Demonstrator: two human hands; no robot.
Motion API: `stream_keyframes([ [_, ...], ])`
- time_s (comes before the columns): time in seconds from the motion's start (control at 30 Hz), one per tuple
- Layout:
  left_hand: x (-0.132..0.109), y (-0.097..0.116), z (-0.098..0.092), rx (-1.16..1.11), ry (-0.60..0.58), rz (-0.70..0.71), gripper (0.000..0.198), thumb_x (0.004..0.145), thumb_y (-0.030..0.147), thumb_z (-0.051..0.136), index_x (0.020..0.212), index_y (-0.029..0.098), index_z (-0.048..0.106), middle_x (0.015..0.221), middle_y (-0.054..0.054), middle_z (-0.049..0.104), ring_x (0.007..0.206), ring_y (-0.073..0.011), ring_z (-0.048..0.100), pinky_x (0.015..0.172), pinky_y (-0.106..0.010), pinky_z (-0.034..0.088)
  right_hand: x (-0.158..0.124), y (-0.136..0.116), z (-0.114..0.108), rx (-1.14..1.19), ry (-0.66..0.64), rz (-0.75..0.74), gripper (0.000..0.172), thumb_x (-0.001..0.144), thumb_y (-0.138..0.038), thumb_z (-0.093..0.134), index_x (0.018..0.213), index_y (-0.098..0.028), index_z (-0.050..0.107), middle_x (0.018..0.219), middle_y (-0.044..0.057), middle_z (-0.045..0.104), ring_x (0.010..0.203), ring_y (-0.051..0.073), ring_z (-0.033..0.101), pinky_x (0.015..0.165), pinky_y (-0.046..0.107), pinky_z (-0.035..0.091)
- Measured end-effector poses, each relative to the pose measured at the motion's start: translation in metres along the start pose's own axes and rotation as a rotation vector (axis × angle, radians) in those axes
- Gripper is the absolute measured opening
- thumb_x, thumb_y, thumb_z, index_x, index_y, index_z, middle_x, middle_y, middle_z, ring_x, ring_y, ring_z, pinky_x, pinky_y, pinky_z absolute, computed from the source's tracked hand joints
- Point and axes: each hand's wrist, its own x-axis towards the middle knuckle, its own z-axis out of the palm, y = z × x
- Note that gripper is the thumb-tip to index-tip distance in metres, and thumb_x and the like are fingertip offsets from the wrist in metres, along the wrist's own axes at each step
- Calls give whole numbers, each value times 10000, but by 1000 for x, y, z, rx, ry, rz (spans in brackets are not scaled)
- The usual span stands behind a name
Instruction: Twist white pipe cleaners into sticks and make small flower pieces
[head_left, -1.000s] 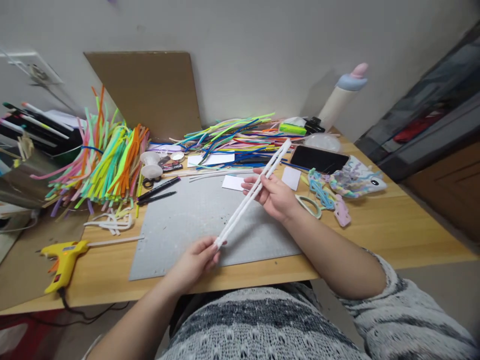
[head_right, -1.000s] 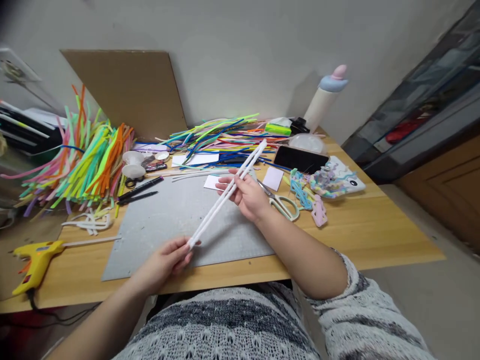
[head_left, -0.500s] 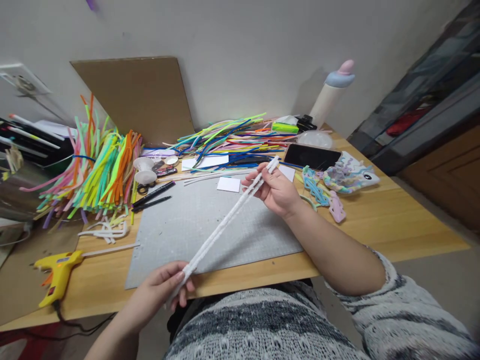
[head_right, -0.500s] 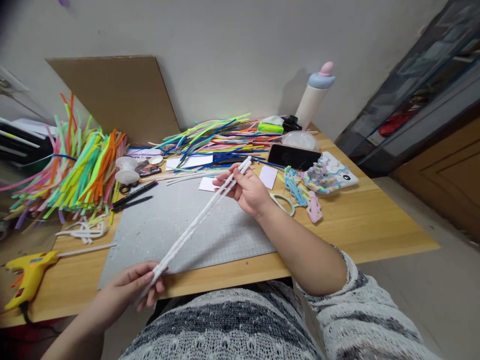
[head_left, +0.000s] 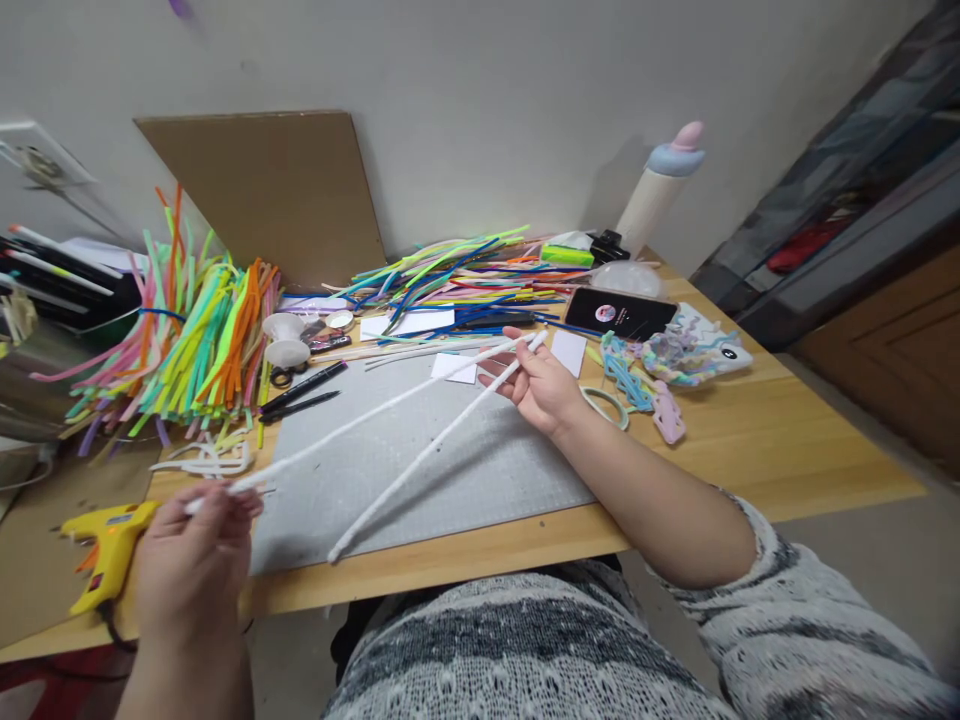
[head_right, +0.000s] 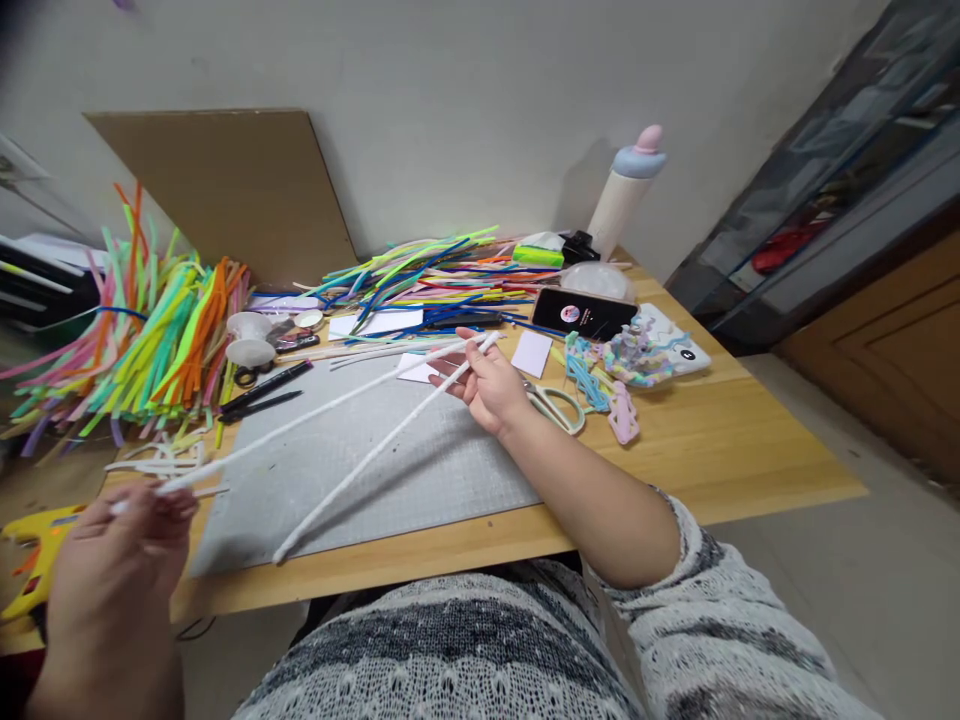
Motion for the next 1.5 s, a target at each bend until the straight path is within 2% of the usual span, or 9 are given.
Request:
stream_keyframes([
  [0.17, 12, 29, 0, -454, 195, -126, 212, 705, 282, 697, 562, 199, 563, 463, 99, 542, 452, -20, 441, 394, -108, 320, 4, 0, -4, -14, 0, 19, 129, 894, -264, 449, 1015, -262, 493, 841, 13, 693, 840, 161, 676, 771, 388, 546],
  [0.23, 10, 38, -5, -471, 191, -87, 235, 819, 287, 589, 598, 208, 568, 497, 100, 582, 450, -32, 469, 392, -151, 302, 6, 1, -6, -33, 35, 5, 118, 899, -258, 436, 1004, -252, 489, 825, 23, 696, 824, 159, 677, 757, 377, 550],
  [0.33, 7, 42, -11, -434, 110, -59, 154, 823, 224, 579, 669, 228, 578, 553, 110, 616, 471, -59, 505, 406, -196, 317, 10, 0, -11, -60, 94, -5, 96, 895, -265, 445, 978, -244, 489, 793, 23, 694, 825, 163, 678, 737, 356, 554],
  [0.47, 10, 33, -12, -428, 256, -5, 157, 764, 195, 584, 613, 183, 542, 461, 76, 524, 473, -40, 470, 437, -133, 397, 16, -3, -17, -45, 153, 22, 131, 922, -253, 373, 952, -233, 499, 779, 28, 695, 812, 158, 681, 722, 337, 554],
  [0.67, -7, -5, 4, -443, 162, -227, 118, 798, 188, 536, 685, 163, 559, 549, 39, 579, 543, -56, 543, 518, -137, 464, 21, -5, -23, 66, 220, 43, 210, 939, -255, 340, 871, -205, 532, 782, 36, 693, 780, 127, 681, 690, 275, 554],
  [0.77, -25, -25, 15, -414, 33, -339, 77, 781, 223, 579, 746, 156, 587, 623, 1, 628, 628, -83, 598, 590, -165, 498, 21, -5, -22, 79, 247, 44, 218, 940, -257, 342, 855, -206, 536, 787, 29, 691, 780, 121, 680, 687, 272, 557],
  [1.13, -50, -35, 28, -295, -326, -311, 229, 763, 349, 634, 910, 178, 594, 883, -44, 660, 832, -180, 659, 689, -273, 550, 21, -3, -20, 93, 323, 29, 270, 947, -242, 319, 787, -191, 532, 753, 30, 686, 750, 119, 686, 627, 238, 567],
  [1.27, -53, -37, 29, -256, -334, -345, 263, 765, 368, 636, 947, 190, 570, 914, -51, 672, 716, -157, 680, 560, -197, 533, 21, -2, -20, 103, 327, 22, 266, 948, -251, 320, 797, -185, 529, 746, 39, 688, 743, 122, 689, 620, 237, 566],
  [1.5, -49, -39, 27, -316, -256, -396, 157, 756, 269, 635, 847, 142, 621, 725, -44, 680, 791, -149, 680, 680, -168, 539, 23, 2, -22, 131, 379, 37, 281, 956, -240, 285, 802, -187, 514, 735, 36, 688, 721, 120, 692, 631, 248, 570],
])
